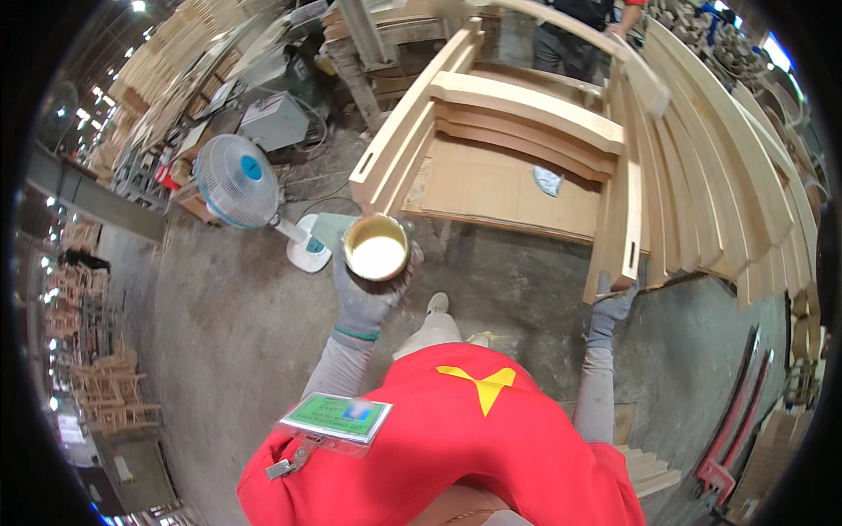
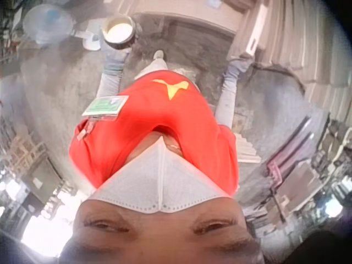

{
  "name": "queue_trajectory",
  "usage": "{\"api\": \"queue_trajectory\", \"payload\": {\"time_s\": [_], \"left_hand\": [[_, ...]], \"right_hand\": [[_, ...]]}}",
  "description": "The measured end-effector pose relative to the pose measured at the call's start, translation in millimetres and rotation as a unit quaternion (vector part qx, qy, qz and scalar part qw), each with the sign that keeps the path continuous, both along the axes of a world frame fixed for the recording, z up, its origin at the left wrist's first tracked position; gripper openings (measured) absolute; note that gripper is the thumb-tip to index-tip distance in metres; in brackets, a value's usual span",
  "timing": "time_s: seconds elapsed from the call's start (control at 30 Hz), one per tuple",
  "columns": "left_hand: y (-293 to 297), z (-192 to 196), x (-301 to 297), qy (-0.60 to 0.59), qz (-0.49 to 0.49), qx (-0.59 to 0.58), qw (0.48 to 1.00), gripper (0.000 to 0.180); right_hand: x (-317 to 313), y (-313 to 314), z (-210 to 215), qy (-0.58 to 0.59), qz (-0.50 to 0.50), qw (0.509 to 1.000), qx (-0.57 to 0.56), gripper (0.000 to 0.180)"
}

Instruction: The person applies a light-colored finish to wooden chair parts using a brush and a small container. They repeatedly dip the brush, coat edges and surfaces, and reposition the parts to access different areas.

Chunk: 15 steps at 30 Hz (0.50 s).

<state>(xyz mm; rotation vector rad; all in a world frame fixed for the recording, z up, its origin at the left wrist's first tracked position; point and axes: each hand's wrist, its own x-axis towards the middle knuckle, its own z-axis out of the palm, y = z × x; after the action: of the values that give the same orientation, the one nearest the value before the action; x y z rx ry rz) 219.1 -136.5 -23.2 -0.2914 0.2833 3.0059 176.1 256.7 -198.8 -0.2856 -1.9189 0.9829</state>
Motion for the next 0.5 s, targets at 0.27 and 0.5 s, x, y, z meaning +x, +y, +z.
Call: {"api": "queue_trajectory", "payload": {"time_s": [0.27,0.5], "left_hand": [[-66.1,-15.9,-39.2,0.058,0.154,-0.084,0.983,0.049],[-70.4,-16.0,-65.6,0.032,0.151,-0.086,0.984,0.057]], "right_hand": [[28.2,-3.9,57.0,-0.272,0.048,0.957,-0.082,0.052],[36.3,-4.4,83.0,-0.295,0.088,0.951,-0.007,0.035]]}}
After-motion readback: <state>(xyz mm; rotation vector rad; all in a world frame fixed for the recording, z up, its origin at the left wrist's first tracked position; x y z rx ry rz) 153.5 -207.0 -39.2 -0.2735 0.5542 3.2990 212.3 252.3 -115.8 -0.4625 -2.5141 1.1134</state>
